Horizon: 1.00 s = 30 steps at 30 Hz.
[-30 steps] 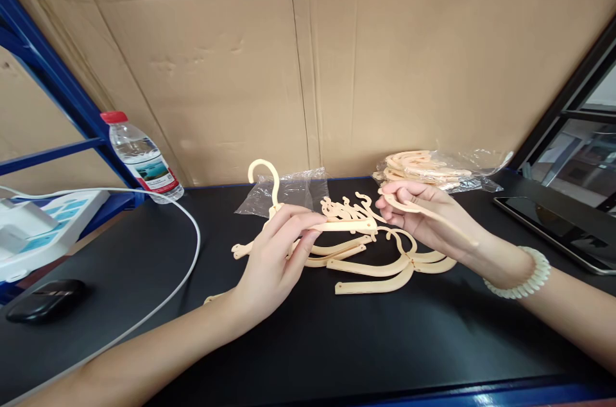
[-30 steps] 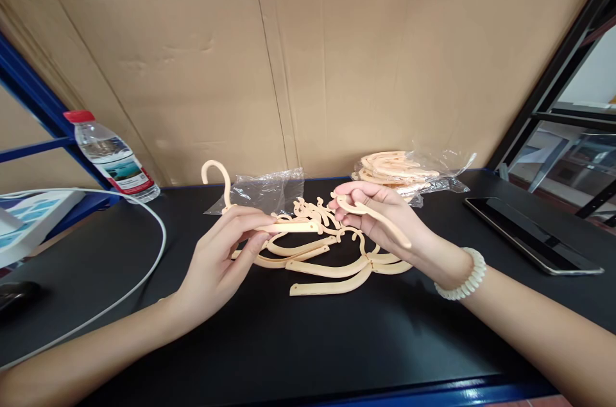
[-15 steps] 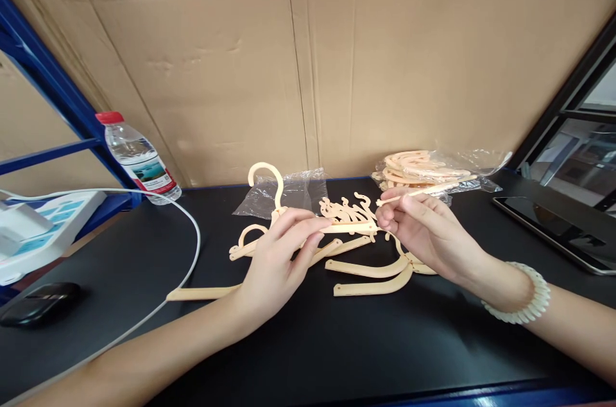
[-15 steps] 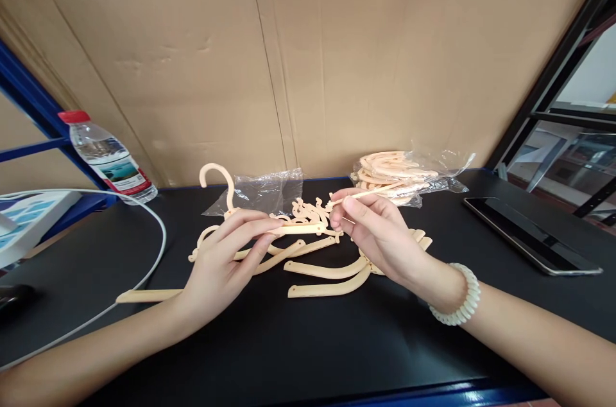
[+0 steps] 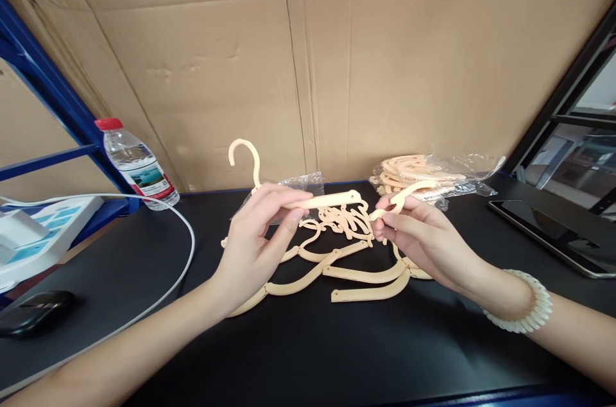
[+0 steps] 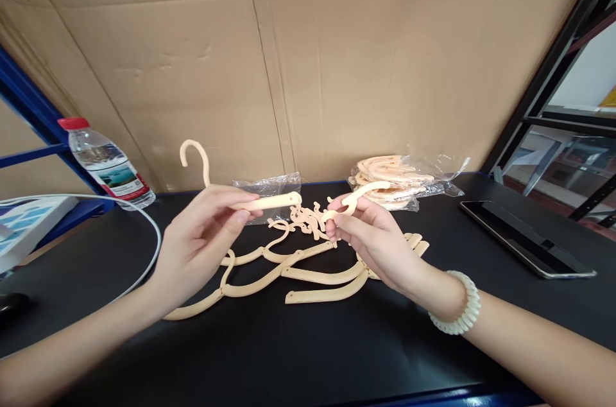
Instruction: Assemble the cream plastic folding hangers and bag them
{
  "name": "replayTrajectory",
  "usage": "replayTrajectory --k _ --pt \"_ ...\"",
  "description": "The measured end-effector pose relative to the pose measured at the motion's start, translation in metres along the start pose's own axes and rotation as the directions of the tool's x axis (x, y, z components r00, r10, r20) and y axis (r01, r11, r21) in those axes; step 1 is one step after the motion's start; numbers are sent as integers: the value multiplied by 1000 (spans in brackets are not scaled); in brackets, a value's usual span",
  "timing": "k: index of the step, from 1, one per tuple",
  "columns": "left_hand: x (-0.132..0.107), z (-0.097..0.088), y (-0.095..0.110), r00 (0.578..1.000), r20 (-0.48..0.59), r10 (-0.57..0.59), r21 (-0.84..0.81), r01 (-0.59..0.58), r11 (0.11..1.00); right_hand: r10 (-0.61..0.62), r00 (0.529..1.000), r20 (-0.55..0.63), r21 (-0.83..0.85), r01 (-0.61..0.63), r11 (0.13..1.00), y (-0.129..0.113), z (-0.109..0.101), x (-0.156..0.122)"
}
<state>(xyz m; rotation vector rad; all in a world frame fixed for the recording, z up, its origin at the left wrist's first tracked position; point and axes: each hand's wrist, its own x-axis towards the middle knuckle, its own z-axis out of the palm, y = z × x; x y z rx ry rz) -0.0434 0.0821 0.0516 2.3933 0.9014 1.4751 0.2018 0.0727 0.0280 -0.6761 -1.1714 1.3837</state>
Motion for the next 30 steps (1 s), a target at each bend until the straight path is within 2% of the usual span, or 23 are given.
replayTrajectory --k 6,9,13,16,23,30 --pt "-17 7 4 971 92 219 248 -235 940 -25 1000 -3 -45 25 999 1 4 -7" --pt "-19 7 1 956 126 264 315 -291 903 -42 998 -47 -82 38 996 5 3 -14" --pt "-16 6 -2 957 136 255 339 -286 896 -38 993 -112 -65 31 997 13 2 -22" --pt "-15 5 -4 962 111 249 355 -273 894 -27 992 -120 -62 19 998 18 5 -27" --pt "-18 3 -8 977 57 203 357 -210 910 19 998 -52 -144 -26 989 23 11 -30" --pt "-21 5 -7 982 68 177 341 -189 921 36 999 7 -220 -34 975 19 11 -30"
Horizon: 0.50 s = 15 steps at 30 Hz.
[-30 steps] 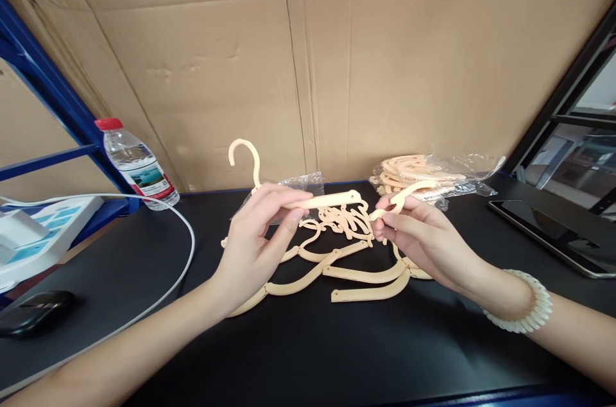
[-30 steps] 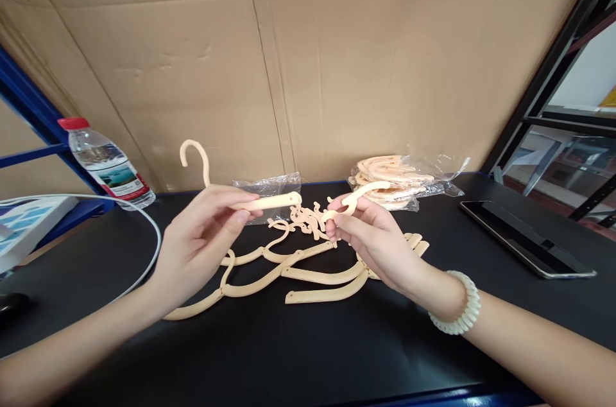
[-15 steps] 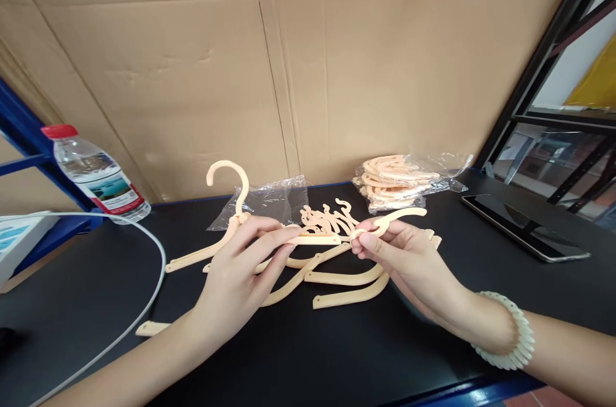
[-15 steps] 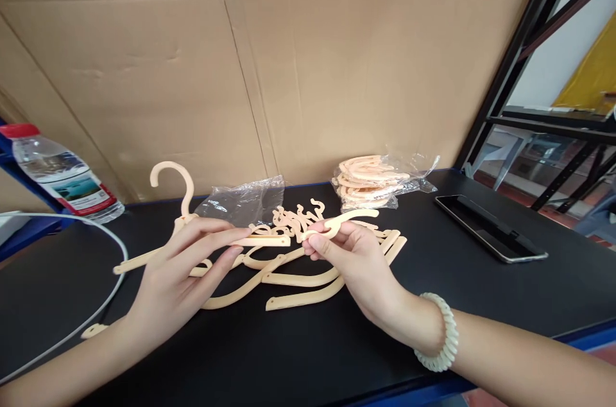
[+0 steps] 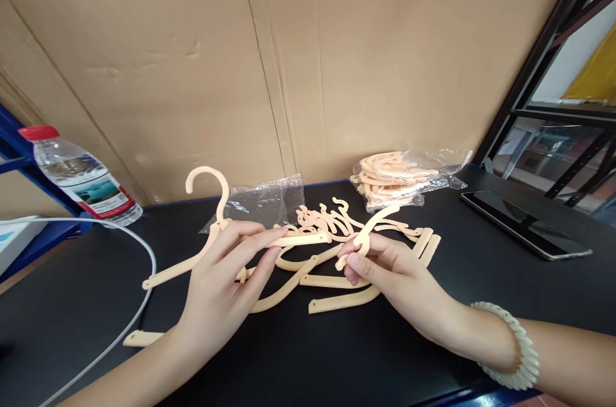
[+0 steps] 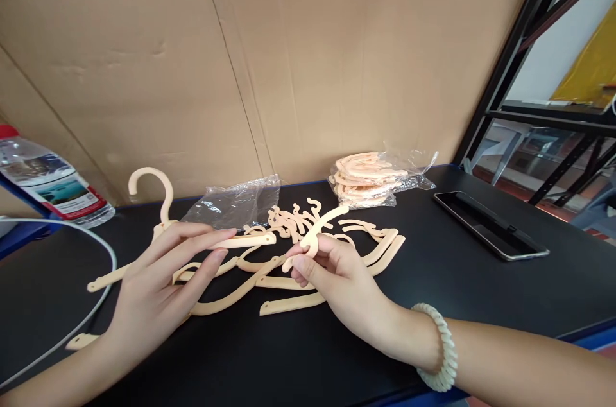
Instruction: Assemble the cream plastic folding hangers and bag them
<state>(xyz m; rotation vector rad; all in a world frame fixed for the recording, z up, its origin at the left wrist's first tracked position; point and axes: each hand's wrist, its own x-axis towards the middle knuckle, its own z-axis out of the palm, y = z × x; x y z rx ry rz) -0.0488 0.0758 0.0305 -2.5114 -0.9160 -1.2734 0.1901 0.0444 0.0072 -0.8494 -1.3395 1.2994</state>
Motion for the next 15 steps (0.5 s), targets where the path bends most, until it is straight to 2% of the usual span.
replayTrajectory --k 6,11,15 --pt "-3 2 5 1000 1 30 14 -30 999 -40 997 -62 0 40 999 -2 -4 -1" --pt "-9 6 12 998 15 66 -7 -66 998 -9 996 -90 131 21 991 -2 -6 0" --pt "-11 9 15 998 0 66 -20 -66 998 30 1000 7 227 -30 973 -6 -6 -1"
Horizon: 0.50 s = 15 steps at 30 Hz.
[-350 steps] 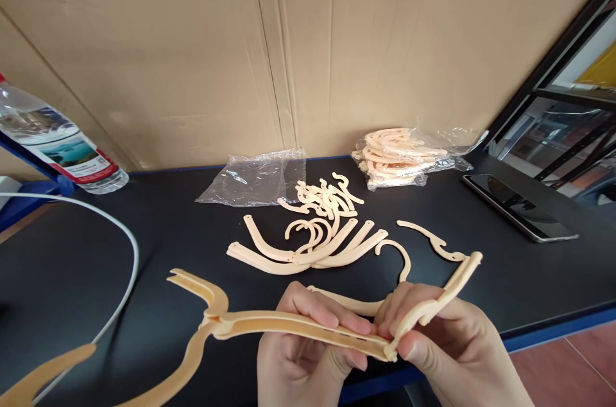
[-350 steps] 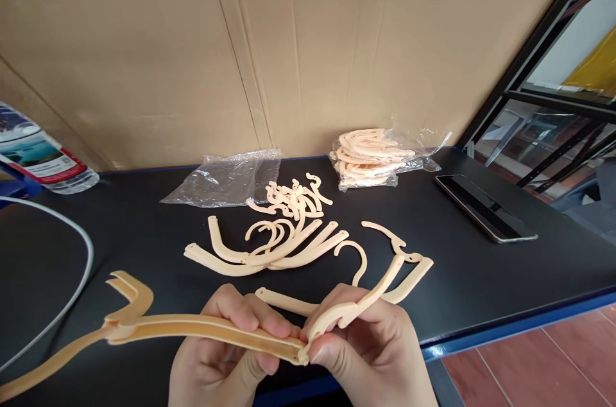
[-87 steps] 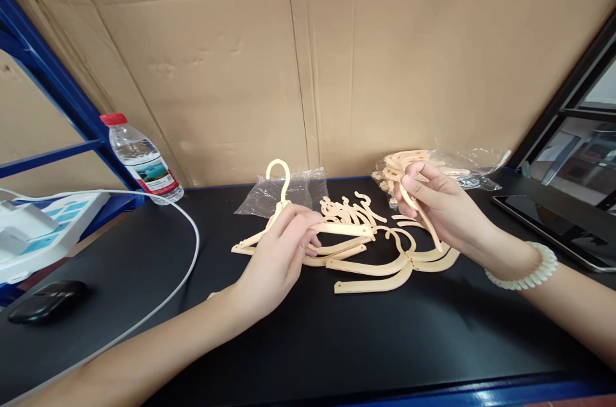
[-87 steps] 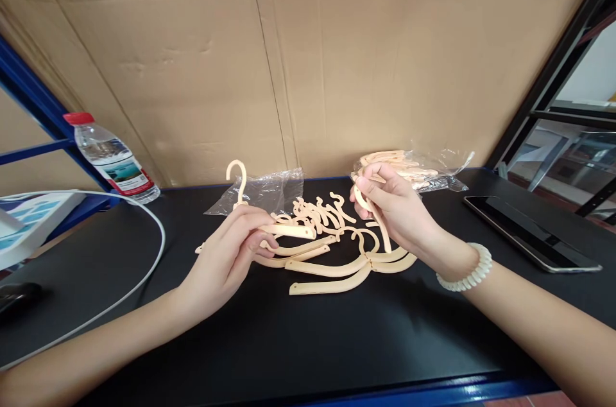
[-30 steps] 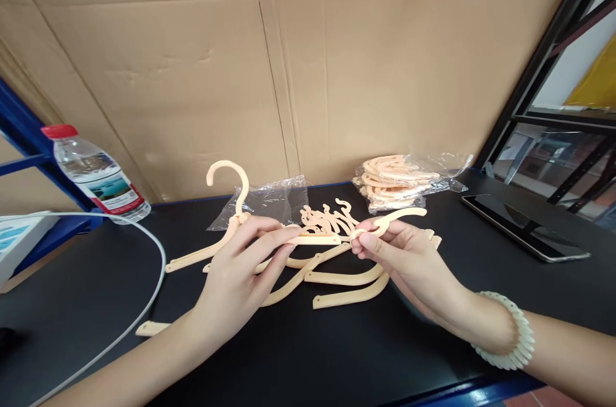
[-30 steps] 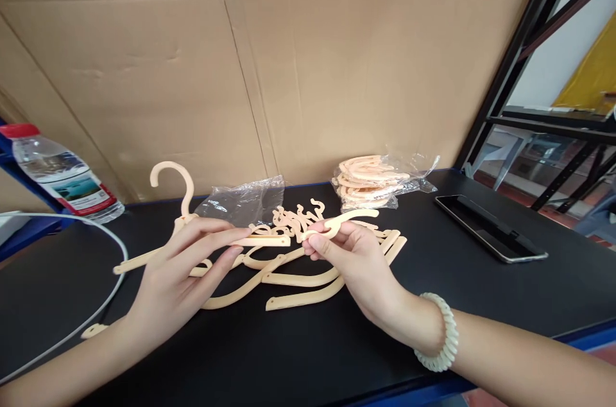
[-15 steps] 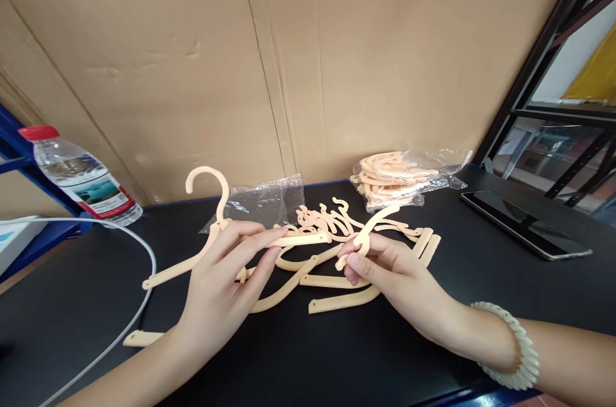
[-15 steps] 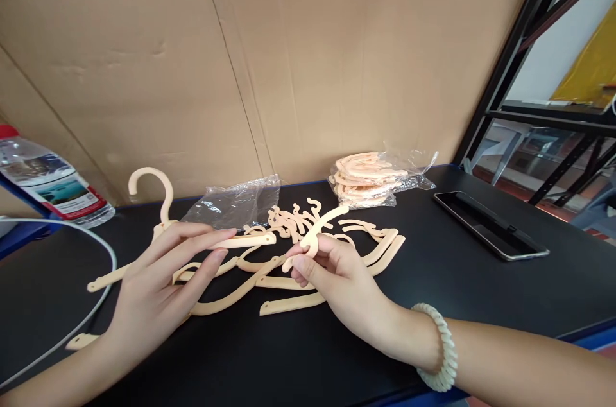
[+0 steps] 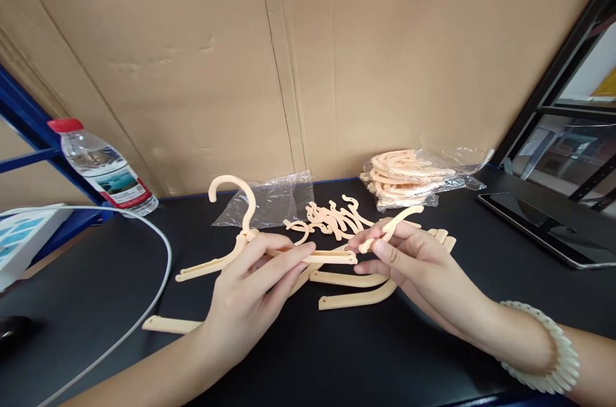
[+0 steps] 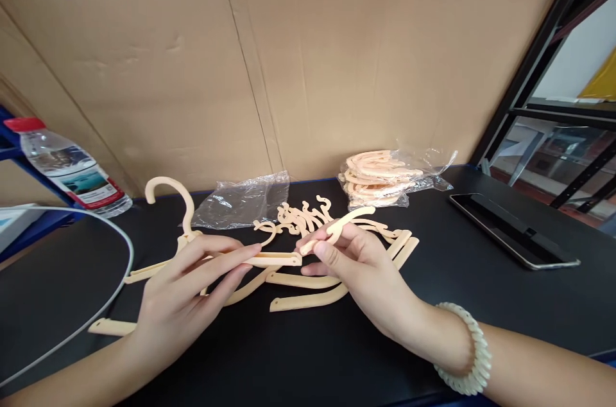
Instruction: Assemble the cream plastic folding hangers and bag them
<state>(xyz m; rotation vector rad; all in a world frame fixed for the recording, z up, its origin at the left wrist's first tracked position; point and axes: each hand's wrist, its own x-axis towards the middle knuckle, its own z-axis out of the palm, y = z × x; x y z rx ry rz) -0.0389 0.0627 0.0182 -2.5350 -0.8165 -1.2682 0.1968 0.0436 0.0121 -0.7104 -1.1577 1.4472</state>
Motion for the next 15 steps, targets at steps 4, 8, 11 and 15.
replayTrajectory --k 4,8,11,15 --pt "2 0 2 1000 -14 7 7 -7 1000 136 987 81 30 -139 990 -4 2 -2" --pt "3 -3 3 999 -22 29 11 -29 1000 189 977 102 42 -194 980 -5 2 -2" --pt "1 -5 2 999 -33 41 26 -40 999 218 967 136 49 -226 973 -6 0 -3" --pt "-2 -6 2 998 -45 54 26 -53 998 243 957 160 65 -256 965 -6 -1 -3"
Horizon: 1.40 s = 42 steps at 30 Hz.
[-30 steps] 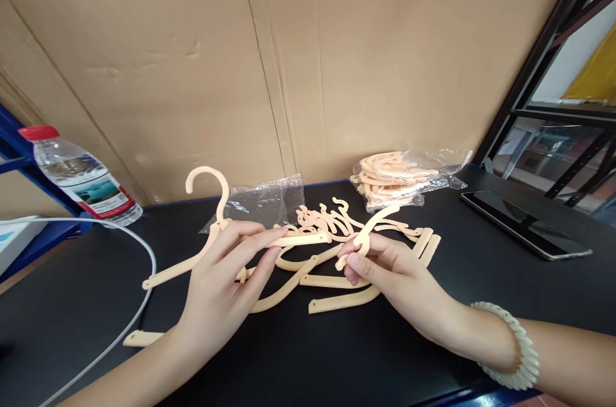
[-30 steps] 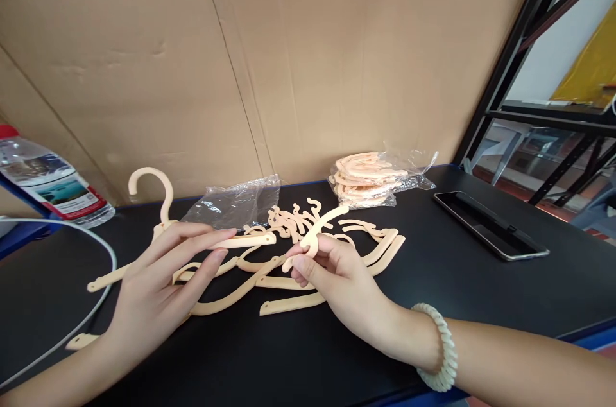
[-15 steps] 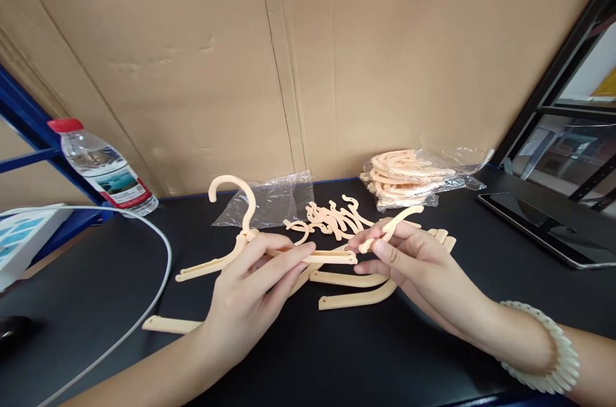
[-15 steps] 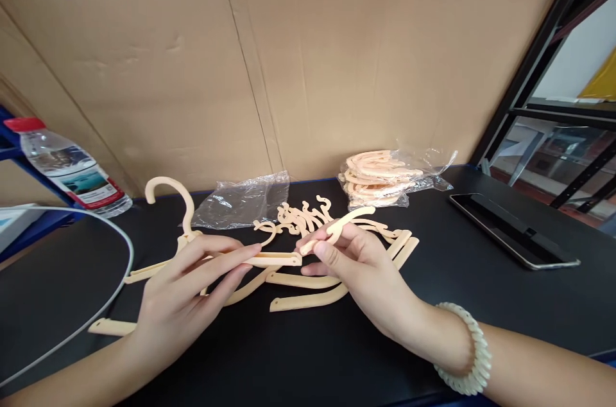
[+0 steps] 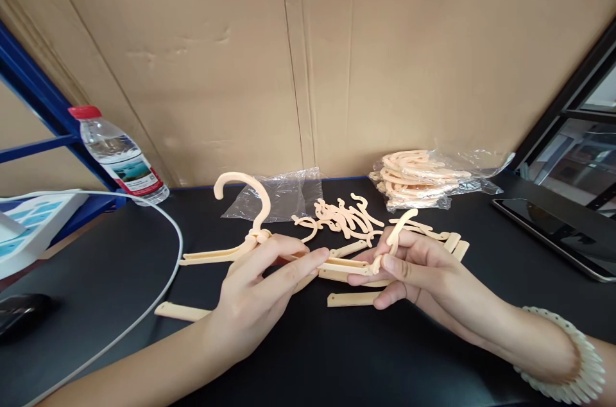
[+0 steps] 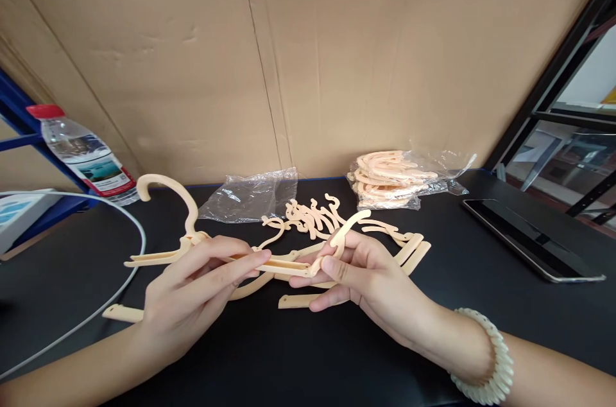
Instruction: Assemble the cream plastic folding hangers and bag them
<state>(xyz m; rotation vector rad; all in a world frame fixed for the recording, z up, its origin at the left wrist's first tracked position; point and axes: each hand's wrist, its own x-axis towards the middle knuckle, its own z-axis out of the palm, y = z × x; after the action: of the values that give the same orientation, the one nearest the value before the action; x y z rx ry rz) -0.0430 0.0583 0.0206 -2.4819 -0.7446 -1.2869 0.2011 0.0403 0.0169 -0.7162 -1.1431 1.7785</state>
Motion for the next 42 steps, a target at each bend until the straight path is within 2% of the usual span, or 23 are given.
replayTrajectory --k 8,16,19,23,29,36,42 --pt "-5 1 -3 1000 14 -11 -52 11 999 47 999 18 49 -48 998 -1 0 0" --pt "-10 5 2 1000 24 -2 -105 4 994 41 998 -38 39 -39 998 3 5 0" --pt "-10 5 7 999 25 -20 -49 21 999 35 998 -49 81 -31 996 3 4 0" --pt "-3 3 7 1000 -7 -18 23 18 1000 49 999 3 113 -49 992 -1 3 1" --pt "0 2 1 1000 -17 -2 -1 2 1000 40 999 -13 89 -39 995 -1 4 -1" --pt "-3 0 1 1000 -27 -17 26 17 999 97 995 15 82 -98 992 -2 2 0" --pt "-4 1 5 999 -41 -28 35 29 999 28 999 -18 15 -28 1000 -1 5 0"
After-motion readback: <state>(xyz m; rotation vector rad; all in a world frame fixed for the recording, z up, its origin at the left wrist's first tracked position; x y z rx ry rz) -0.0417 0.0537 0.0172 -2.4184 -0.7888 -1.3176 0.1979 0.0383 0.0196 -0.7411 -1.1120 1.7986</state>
